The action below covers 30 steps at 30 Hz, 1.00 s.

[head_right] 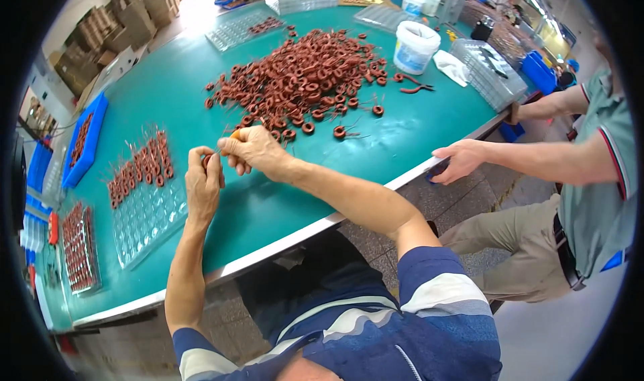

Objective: Assembling small electronic components by threading wires through red toroidal cores and placing them into sorting trays.

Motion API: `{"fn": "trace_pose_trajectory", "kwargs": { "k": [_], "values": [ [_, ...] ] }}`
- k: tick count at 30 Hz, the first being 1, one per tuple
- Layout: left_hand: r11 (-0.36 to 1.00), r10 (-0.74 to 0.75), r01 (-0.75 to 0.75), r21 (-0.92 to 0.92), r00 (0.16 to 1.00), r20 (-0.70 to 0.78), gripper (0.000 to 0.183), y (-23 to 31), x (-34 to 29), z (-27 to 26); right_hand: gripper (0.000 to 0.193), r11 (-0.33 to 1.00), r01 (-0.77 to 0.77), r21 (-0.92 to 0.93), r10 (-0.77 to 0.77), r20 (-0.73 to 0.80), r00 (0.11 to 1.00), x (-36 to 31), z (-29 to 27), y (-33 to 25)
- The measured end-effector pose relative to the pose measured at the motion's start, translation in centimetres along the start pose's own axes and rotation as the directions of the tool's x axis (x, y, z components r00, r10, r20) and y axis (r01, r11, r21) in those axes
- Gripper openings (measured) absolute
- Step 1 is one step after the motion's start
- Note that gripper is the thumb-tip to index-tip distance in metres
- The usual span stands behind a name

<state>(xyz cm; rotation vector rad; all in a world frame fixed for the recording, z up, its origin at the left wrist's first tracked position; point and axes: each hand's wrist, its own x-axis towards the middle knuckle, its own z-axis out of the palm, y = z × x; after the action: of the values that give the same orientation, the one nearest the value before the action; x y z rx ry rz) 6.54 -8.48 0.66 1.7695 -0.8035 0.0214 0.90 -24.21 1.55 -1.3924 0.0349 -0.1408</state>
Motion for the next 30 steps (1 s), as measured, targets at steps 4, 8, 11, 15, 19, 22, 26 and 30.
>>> {"fn": "trace_pose_trajectory", "kwargs": {
  "k": [4, 8, 11, 15, 19, 22, 26, 30],
  "values": [
    [0.994, 0.054, -0.056, 0.095, 0.998, 0.022, 0.017, -0.6, 0.1, 0.0, 0.030, 0.998, -0.059, -0.008, 0.059, 0.019, 0.998, 0.1, -0.6, -0.2],
    [0.979, 0.065, -0.078, 0.190, 0.995, 0.070, 0.017, -0.6, 0.0, -0.2, 0.028, 0.986, -0.157, 0.060, 0.153, 0.062, 0.986, 0.4, -1.0, 0.1],
    [0.975, 0.054, -0.071, 0.211, 0.995, 0.089, 0.019, -0.3, 0.2, -0.8, 0.022, 0.973, -0.209, 0.096, 0.201, 0.087, 0.976, 0.5, -1.3, -0.2],
    [0.995, -0.038, 0.064, -0.076, 0.952, 0.302, 0.026, 0.7, 0.6, -1.9, 0.018, 0.958, -0.265, 0.108, 0.255, 0.099, 0.962, 0.8, -2.0, -0.1],
    [0.990, -0.032, 0.081, -0.113, 0.923, 0.383, 0.024, 1.1, 0.9, -2.3, 0.020, 0.960, -0.270, 0.076, 0.263, 0.095, 0.960, 0.6, -2.2, 0.0],
    [0.998, -0.006, 0.029, -0.051, 0.916, 0.401, 0.023, 0.9, 0.8, -2.6, 0.021, 0.967, -0.249, 0.052, 0.243, 0.099, 0.965, 0.5, -1.7, -0.1],
    [0.985, 0.100, -0.146, 0.087, 0.912, 0.398, 0.025, 1.4, 0.5, -2.5, 0.024, 0.973, -0.231, 0.023, 0.227, 0.112, 0.967, 0.2, -1.7, -0.2],
    [0.975, 0.126, -0.178, 0.133, 0.936, 0.329, 0.024, 0.6, -0.5, -2.5, 0.024, 0.971, -0.107, -0.215, 0.118, 0.043, 0.992, 0.7, -0.5, 0.3]
  ]
}}
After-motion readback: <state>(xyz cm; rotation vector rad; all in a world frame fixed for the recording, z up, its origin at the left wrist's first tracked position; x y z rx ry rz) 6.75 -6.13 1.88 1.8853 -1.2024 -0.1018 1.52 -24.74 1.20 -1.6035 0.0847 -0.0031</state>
